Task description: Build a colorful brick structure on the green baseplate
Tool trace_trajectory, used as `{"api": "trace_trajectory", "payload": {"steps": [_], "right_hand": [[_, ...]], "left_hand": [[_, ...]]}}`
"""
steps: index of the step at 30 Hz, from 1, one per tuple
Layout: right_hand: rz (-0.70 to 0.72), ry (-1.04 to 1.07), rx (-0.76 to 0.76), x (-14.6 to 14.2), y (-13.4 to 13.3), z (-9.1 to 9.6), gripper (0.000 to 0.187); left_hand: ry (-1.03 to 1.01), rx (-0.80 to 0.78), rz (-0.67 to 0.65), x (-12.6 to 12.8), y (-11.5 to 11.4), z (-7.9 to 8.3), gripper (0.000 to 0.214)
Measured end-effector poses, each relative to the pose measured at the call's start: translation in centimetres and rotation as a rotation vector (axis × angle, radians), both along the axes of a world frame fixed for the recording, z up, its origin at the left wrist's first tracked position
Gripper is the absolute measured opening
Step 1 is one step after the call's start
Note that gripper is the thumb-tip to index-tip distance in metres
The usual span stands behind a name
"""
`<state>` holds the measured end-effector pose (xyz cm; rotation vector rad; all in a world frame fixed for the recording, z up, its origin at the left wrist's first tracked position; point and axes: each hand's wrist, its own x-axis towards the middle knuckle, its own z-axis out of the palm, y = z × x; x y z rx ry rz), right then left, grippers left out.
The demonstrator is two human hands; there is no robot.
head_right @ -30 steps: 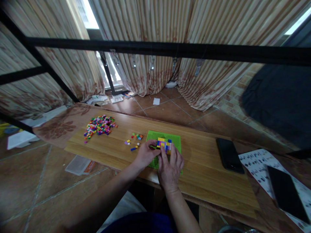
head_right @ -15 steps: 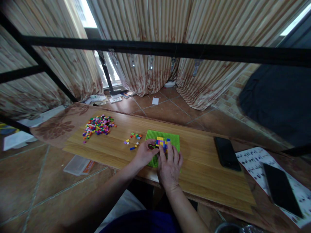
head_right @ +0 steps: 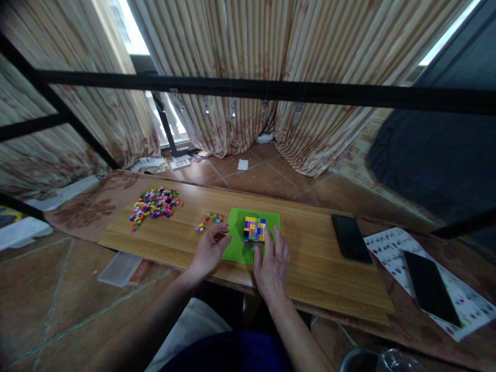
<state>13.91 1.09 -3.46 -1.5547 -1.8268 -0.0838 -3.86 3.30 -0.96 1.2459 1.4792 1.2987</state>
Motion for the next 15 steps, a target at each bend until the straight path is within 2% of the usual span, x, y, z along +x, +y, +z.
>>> {"api": "trace_trajectory", "payload": {"steps": [4,8,11,15], "right_hand": [[-0.007,0.099,0.002,1.5,-1.6,-0.5,0.041],[-0.013,0.141,0.009,2.4,-3.7,-1.5,0.039],[0.003,0.145,0.017,2.4,-4.7,-1.9,0.037],[0.018,0.142,0.008,2.2,-5.1,-1.7,0.035]], "left_hand": [[0.103,0.002,0.182,-5.0,-0.5,-0.8,0.033],[0.406,-0.100,0.309,-9.1,-0.5,-2.2,0.040],[0.595,-0.148,0.280,-9.9,-0.2,-2.7,0.040],[0.743,-0.136,0.242,-9.3,0.6,-2.7,0.028]]}}
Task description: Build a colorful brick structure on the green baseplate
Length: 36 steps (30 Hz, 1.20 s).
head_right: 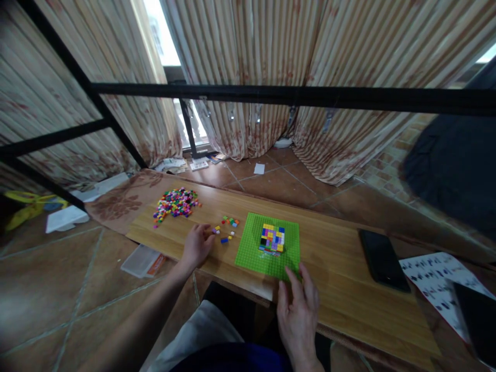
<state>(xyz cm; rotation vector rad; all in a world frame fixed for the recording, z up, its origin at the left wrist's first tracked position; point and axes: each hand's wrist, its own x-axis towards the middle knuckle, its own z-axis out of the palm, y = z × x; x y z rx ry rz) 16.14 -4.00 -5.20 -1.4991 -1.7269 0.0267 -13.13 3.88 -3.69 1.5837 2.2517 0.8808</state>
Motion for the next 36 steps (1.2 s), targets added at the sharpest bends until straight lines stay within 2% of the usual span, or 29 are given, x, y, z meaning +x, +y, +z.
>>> {"api": "trace_trajectory", "payload": {"steps": [5,12,19,23,26,28,32,36], "right_hand": [[0.012,0.009,0.012,0.0,-0.1,-0.2,0.033],[0.023,0.027,-0.029,-0.4,-0.5,-1.1,0.031],[0.042,0.033,-0.019,-1.0,-0.6,-1.0,0.031],[0.053,0.050,-0.016,-1.4,-0.7,-0.8,0.030],[0.089,0.103,-0.049,-2.1,-0.6,-0.3,0.030],[0.127,0.154,-0.097,-2.7,-0.6,0.4,0.029],[0.251,0.294,-0.198,-4.3,-0.7,2.5,0.027],[0.330,0.433,-0.184,-5.3,-0.7,4.4,0.027]], "left_hand": [[0.109,0.018,-0.056,0.3,0.4,-0.1,0.013],[0.149,0.053,-0.056,0.1,0.1,-0.6,0.015],[0.124,0.094,-0.112,0.1,0.5,-0.5,0.012],[0.032,0.105,-0.118,-0.1,-0.2,0.1,0.013],[-0.160,0.103,-0.125,0.7,-1.7,0.6,0.017],[-0.390,0.073,-0.187,2.0,-2.9,1.0,0.021],[-0.932,-0.086,-0.345,5.8,-5.2,2.4,0.031],[-1.292,-0.324,-0.416,8.9,-6.4,4.2,0.037]]}}
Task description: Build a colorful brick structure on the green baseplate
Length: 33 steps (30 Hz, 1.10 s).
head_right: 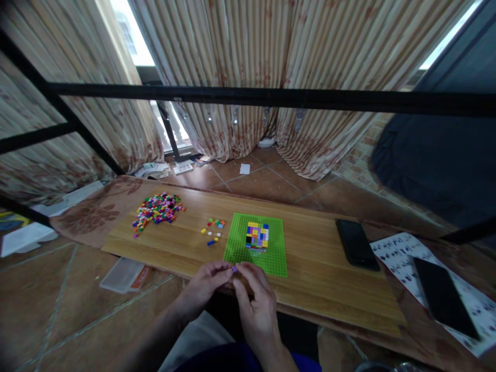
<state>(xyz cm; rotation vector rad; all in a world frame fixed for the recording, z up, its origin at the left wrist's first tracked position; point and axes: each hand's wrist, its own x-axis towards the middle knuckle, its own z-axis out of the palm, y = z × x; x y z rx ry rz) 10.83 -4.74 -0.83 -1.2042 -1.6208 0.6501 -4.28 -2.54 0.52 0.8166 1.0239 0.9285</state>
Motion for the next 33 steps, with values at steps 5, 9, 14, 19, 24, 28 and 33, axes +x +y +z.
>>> {"api": "trace_trajectory", "payload": {"steps": [5,9,14,19,24,28,33], "right_hand": [[0.016,0.030,0.017,0.6,0.1,0.7,0.021],[0.016,0.005,0.013,1.4,0.0,0.4,0.018],[-0.024,0.038,-0.025,1.8,0.1,0.2,0.022],[-0.077,0.022,-0.021,2.0,0.6,0.3,0.018],[-0.087,-0.118,0.033,3.2,2.7,0.4,0.021],[-0.198,-0.342,0.155,4.3,5.8,-0.1,0.028],[-0.195,-0.564,0.265,4.3,8.4,-1.1,0.028]], "left_hand": [[-0.100,-0.077,0.001,1.7,-0.3,0.3,0.037],[-0.093,-0.094,0.000,2.2,-0.3,-0.2,0.036],[-0.134,-0.110,-0.009,2.6,-0.1,0.3,0.037],[-0.140,-0.099,0.047,3.6,0.2,0.8,0.035],[0.067,0.024,0.105,4.2,1.5,0.2,0.029],[0.405,0.234,0.319,3.7,4.1,-0.9,0.018],[0.552,0.302,0.342,3.5,7.3,-2.1,0.024]]}}
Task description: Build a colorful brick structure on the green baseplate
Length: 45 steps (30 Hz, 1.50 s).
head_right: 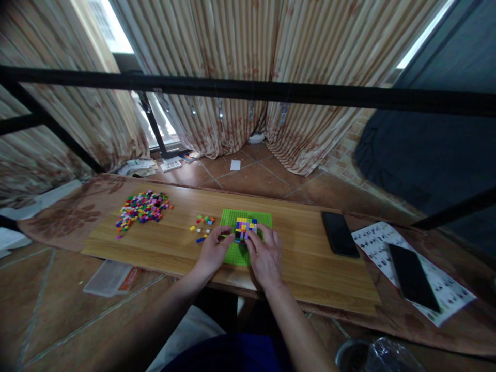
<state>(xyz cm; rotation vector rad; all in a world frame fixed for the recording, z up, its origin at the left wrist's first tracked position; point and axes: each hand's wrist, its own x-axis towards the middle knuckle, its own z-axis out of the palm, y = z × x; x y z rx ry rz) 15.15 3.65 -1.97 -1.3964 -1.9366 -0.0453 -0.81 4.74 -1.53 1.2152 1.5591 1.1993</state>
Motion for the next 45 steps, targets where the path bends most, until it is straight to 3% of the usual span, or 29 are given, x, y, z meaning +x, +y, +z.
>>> {"api": "trace_trajectory", "payload": {"steps": [13,28,45], "right_hand": [[-0.096,-0.195,0.119,-1.0,-0.6,-1.8,0.038],[-0.146,-0.142,0.043,-2.6,-1.7,-3.6,0.057],[-0.176,-0.252,-0.005,-2.7,-2.8,-2.9,0.052]], "left_hand": [[0.014,-0.030,-0.072,1.0,1.8,-1.9,0.041],[0.040,-0.093,-0.025,1.6,1.5,0.0,0.038],[0.050,-0.019,0.067,2.3,1.5,-0.9,0.036]]}}
